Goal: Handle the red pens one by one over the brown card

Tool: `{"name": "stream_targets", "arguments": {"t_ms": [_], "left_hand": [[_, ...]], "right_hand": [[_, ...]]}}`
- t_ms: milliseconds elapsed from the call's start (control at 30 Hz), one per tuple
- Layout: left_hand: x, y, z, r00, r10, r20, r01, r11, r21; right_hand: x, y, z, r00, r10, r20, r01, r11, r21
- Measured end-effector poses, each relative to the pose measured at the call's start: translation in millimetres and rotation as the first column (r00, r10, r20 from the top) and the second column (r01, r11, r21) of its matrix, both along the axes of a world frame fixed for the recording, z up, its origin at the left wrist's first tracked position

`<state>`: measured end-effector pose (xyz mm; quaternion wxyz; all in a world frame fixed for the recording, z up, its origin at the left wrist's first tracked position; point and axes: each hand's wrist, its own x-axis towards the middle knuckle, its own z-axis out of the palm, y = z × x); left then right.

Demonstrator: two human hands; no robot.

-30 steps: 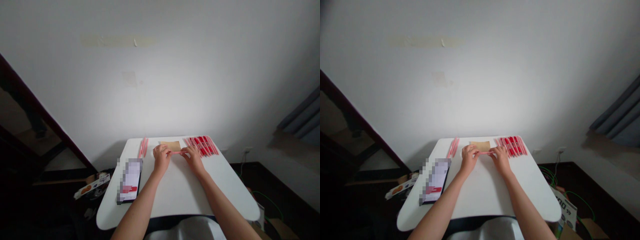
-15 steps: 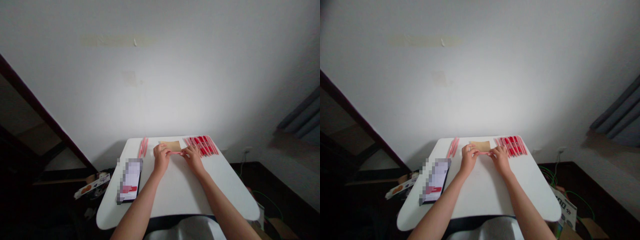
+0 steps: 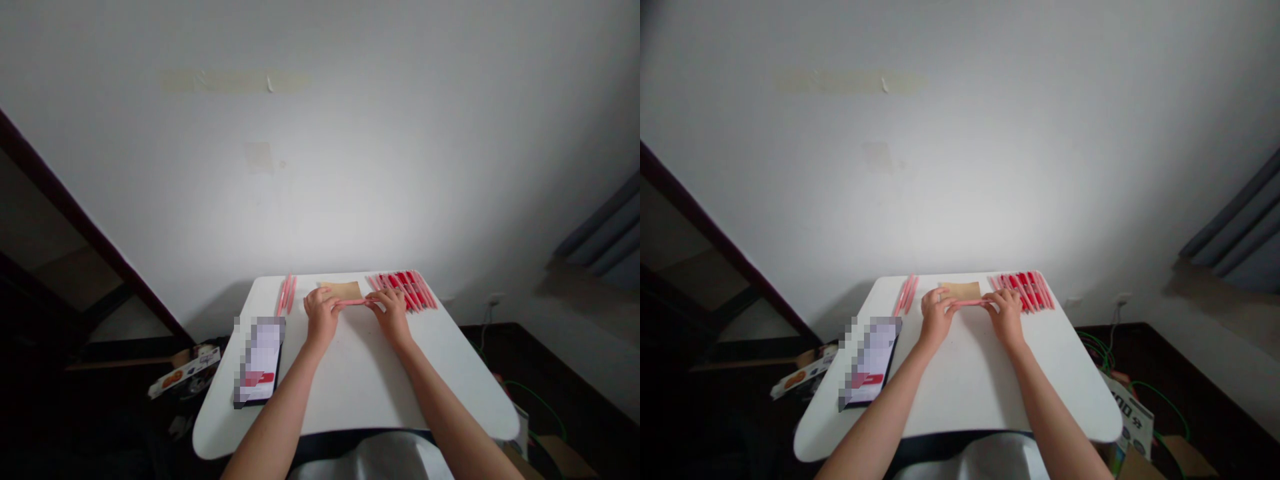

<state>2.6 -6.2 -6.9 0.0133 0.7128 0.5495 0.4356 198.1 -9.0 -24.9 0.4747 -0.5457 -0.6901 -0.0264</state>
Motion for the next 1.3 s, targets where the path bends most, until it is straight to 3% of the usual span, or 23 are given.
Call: {"name": "stream_targets", "arguments": {"t_ms": [633,1000,1300], "left_hand": [[-1.0,-3.3,8.3,0.999,0.026,0.018,-0.026,1.0,-0.015],[-0.5,-3.6,6.5,0.999,0.016,0.038,-0.017,1.0,0.02],[-1.4,-2.4,7.4,0.998,0.025,0.065,-0.026,1.0,0.012]], "right_hand": [[-2.9,-7.9,5.6,0.997,-0.025,0.077,0.038,0.984,-0.174],[-2.6,-5.1,5.9,0.999,-0.022,0.034,0.024,0.999,-0.048],[-1.9,-6.1,6.9,1.0,-0.003,-0.005,0.003,0.997,-0.074]]}}
